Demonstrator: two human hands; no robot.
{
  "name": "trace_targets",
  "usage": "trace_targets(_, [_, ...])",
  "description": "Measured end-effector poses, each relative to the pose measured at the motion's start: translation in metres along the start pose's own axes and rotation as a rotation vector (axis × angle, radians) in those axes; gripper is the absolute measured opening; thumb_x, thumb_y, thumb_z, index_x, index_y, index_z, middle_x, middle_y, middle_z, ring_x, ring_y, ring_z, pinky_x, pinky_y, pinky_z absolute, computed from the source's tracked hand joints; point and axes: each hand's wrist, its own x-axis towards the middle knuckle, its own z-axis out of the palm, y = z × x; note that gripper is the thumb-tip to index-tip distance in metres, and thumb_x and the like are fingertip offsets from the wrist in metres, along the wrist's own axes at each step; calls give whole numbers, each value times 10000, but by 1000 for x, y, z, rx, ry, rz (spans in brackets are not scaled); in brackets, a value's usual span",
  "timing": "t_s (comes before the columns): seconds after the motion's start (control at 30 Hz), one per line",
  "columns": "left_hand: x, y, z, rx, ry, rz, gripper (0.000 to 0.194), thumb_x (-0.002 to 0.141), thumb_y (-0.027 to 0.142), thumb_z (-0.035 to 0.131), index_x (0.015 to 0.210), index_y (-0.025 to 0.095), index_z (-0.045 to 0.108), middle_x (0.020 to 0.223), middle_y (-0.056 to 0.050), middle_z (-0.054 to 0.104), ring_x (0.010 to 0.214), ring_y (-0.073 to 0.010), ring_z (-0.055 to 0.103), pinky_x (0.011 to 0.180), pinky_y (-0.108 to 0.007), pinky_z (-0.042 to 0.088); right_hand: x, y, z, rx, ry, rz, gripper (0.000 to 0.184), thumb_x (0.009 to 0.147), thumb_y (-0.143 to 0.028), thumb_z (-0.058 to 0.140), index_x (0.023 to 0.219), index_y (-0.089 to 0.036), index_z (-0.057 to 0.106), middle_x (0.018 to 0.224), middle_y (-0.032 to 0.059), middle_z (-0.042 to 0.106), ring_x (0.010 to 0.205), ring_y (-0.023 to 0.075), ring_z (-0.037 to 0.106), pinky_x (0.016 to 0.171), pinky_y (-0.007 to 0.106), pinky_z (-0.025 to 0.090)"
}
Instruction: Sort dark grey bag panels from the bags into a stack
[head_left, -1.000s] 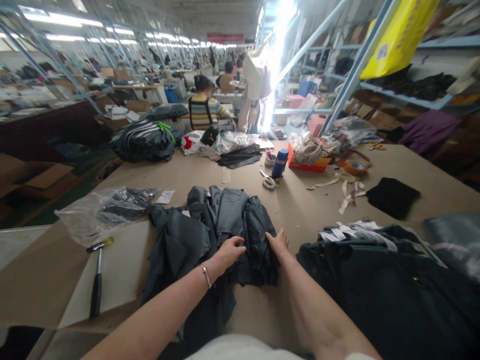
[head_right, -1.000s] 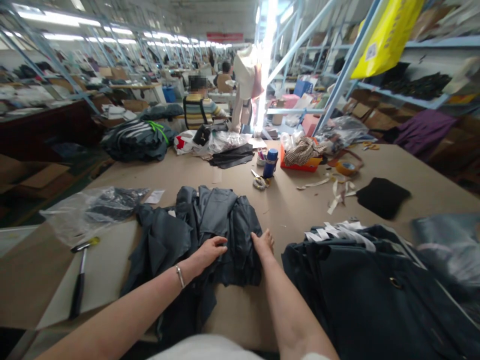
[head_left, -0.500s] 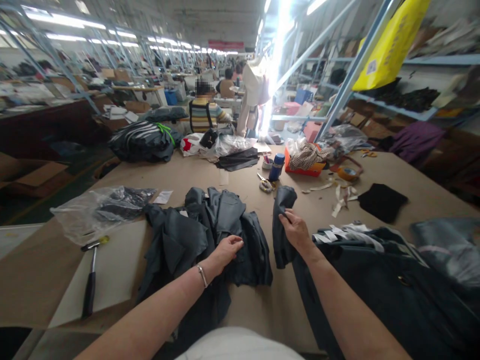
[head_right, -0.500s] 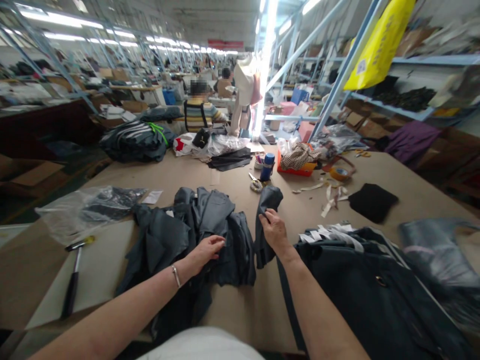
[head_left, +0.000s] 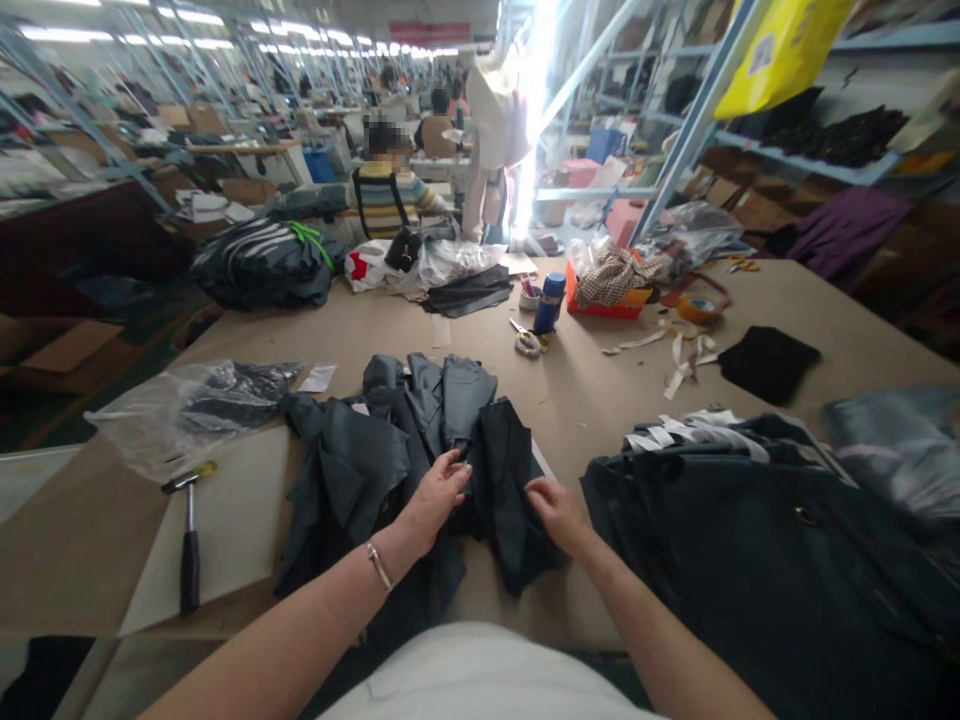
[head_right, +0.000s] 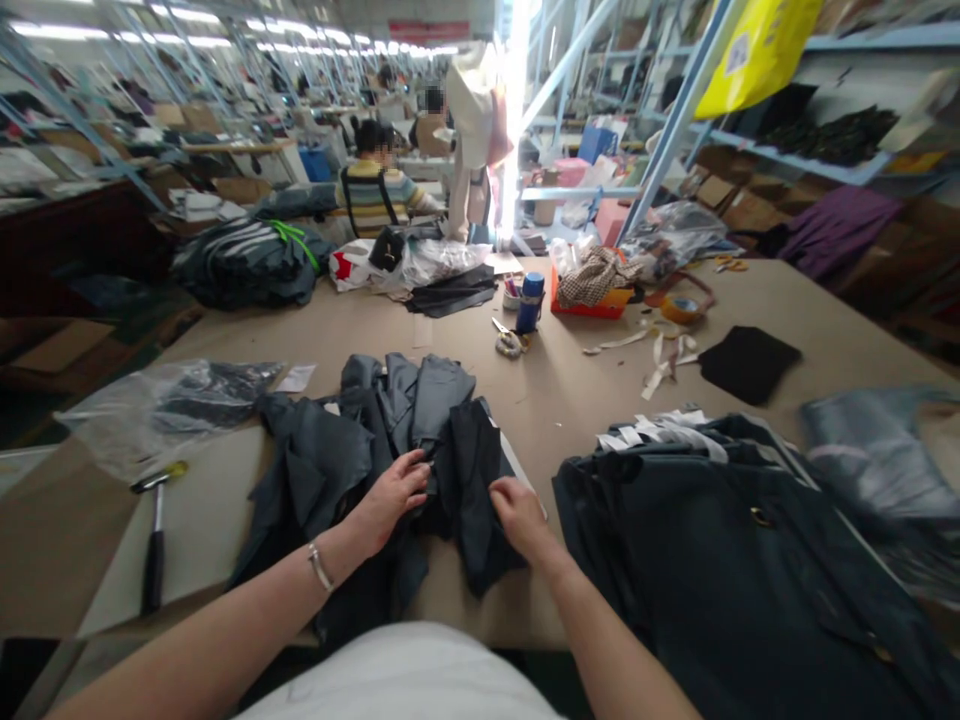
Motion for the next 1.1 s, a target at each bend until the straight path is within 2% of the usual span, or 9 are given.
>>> trace_targets(0.07, [-3, 0, 4, 28, -16, 3, 492, 831, 406, 572, 1254, 186, 451, 1282, -121, 503, 1141, -212, 495, 842, -304, 435, 29, 28, -10, -26, 138, 182, 333, 864, -203, 399, 1132, -104, 572, 1138, 146, 601, 1049, 218, 567, 918, 306, 416])
trace_targets(0.17, [-6, 0, 10, 54, -42, 12, 497, 784, 430, 611, 1188, 161, 503, 1250, -131, 519, 1095, -227, 517, 767, -289, 458, 65, 53, -11, -43, 150, 317, 486, 828, -257, 501, 1263, -42, 473, 1142, 209, 588, 1053, 278, 569, 898, 368, 429])
trace_targets(0.4, [-7, -1, 6, 104, -53, 33, 485, 700, 470, 668, 1047, 139, 593, 1030, -90, 591, 872, -175, 545, 669, -251, 458, 72, 40, -9, -41, -9, 168, 216, 784, -225, 567, 945, -115, 659, 803, 55, 674, 773, 197, 619, 689, 277, 467])
trace_targets(0.5, [-8, 13, 1, 110, -43, 108, 436, 689, 454, 673, 981, 135, 626, 956, -83, 623, 814, -168, 556, 646, -248, 445, 57, 17, -38, -148, -29, 13, 164, 787, -145, 537, 881, -119, 668, 798, 52, 658, 761, 181, 594, 696, 272, 444])
trace_targets(0.6, [-18, 50, 1, 126, -17, 346, 328, 720, 407, 642, 890, 127, 650, 877, -82, 654, 769, -165, 569, 655, -251, 439, 38, -26, -77, -287, -26, -166, 123, 809, -143, 550, 780, -151, 669, 870, 77, 628, 856, 199, 553, 815, 322, 395])
trace_targets(0.73, [-39, 108, 10, 298, -13, 800, 213, 809, 304, 561, 893, 141, 669, 866, -66, 660, 809, -157, 580, 758, -252, 440, 5, -105, -122, -706, 78, -636, 97, 843, -172, 573, 798, -197, 655, 875, 59, 601, 902, 206, 498, 914, 382, 322])
trace_targets(0.8, [-46, 126, 18, 446, -29, 877, 240, 796, 285, 584, 969, 144, 671, 919, -69, 656, 832, -162, 578, 768, -249, 437, -9, -137, -137, -876, 240, -877, 80, 866, -200, 576, 867, -221, 653, 867, 35, 604, 919, 201, 488, 962, 404, 293])
trace_targets(0.97, [-54, 123, 34, 378, -307, 573, 379, 810, 400, 569, 1050, 114, 631, 807, -48, 623, 625, -124, 512, 540, -216, 393, -20, -156, -140, -809, 630, -1015, 168, 897, -209, 549, 1020, -242, 659, 902, 43, 607, 932, 212, 478, 876, 371, 346])
trace_targets(1.1, [-52, 105, 41, 104, -375, 431, 407, 777, 410, 613, 1045, 104, 589, 870, -59, 616, 710, -149, 557, 607, -232, 447, -12, -135, -113, -567, 650, -969, 246, 930, -152, 460, 1067, -199, 660, 696, 30, 512, 677, 158, 453, 644, 276, 373])
